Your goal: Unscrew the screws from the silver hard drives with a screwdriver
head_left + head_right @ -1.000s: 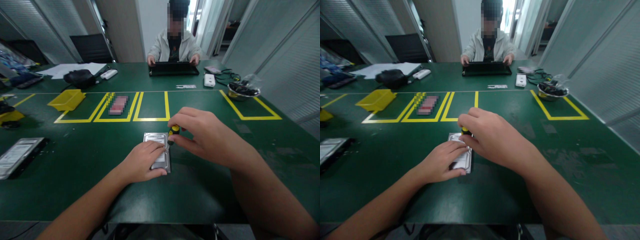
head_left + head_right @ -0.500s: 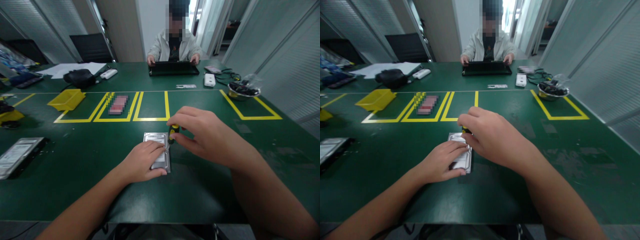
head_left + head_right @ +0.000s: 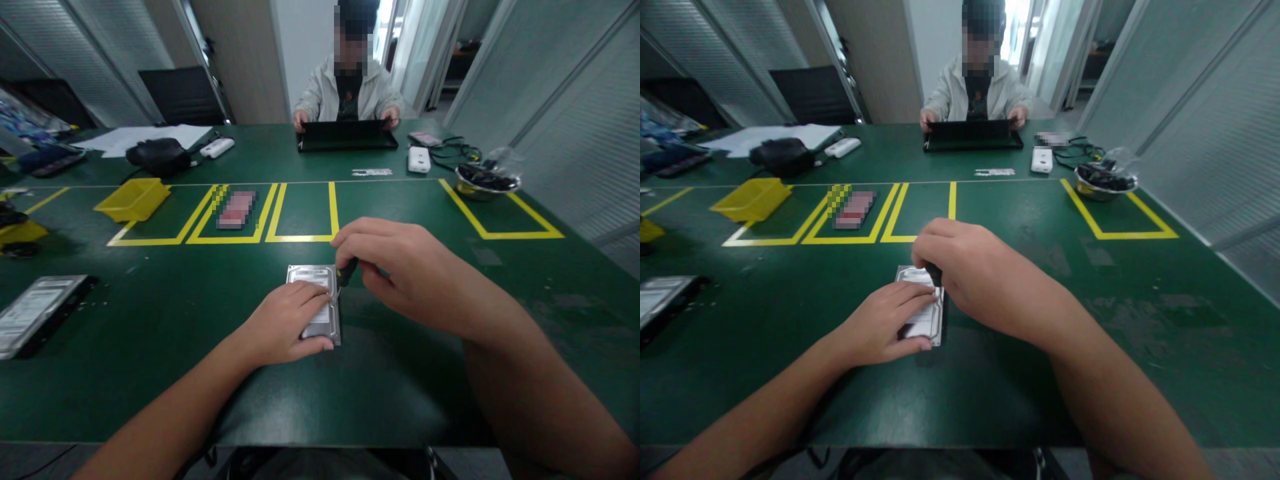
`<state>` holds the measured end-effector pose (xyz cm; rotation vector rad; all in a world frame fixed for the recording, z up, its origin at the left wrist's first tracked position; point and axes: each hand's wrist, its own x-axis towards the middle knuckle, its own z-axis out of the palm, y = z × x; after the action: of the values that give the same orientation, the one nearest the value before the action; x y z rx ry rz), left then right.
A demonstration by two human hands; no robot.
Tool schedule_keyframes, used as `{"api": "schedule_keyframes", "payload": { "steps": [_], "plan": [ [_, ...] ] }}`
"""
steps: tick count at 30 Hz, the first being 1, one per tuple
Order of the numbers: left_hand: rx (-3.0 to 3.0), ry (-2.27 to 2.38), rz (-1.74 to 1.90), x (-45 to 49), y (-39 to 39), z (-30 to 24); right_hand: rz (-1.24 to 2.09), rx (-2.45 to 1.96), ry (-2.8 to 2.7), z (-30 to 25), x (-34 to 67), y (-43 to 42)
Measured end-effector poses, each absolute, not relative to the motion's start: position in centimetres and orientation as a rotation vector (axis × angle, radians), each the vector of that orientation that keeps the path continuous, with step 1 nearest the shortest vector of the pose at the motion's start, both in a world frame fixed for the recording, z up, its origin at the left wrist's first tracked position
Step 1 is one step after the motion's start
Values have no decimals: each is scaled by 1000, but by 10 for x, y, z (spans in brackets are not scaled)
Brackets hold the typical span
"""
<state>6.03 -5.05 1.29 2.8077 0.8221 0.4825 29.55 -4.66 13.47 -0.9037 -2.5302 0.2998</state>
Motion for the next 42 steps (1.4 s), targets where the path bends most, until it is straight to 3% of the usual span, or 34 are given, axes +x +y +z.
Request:
{"api": "schedule_keyframes", "payload": {
  "steps": [42],
  "plan": [
    [2811, 827, 427, 60, -50, 13, 260, -915, -2525, 133, 295, -46]
  ]
}}
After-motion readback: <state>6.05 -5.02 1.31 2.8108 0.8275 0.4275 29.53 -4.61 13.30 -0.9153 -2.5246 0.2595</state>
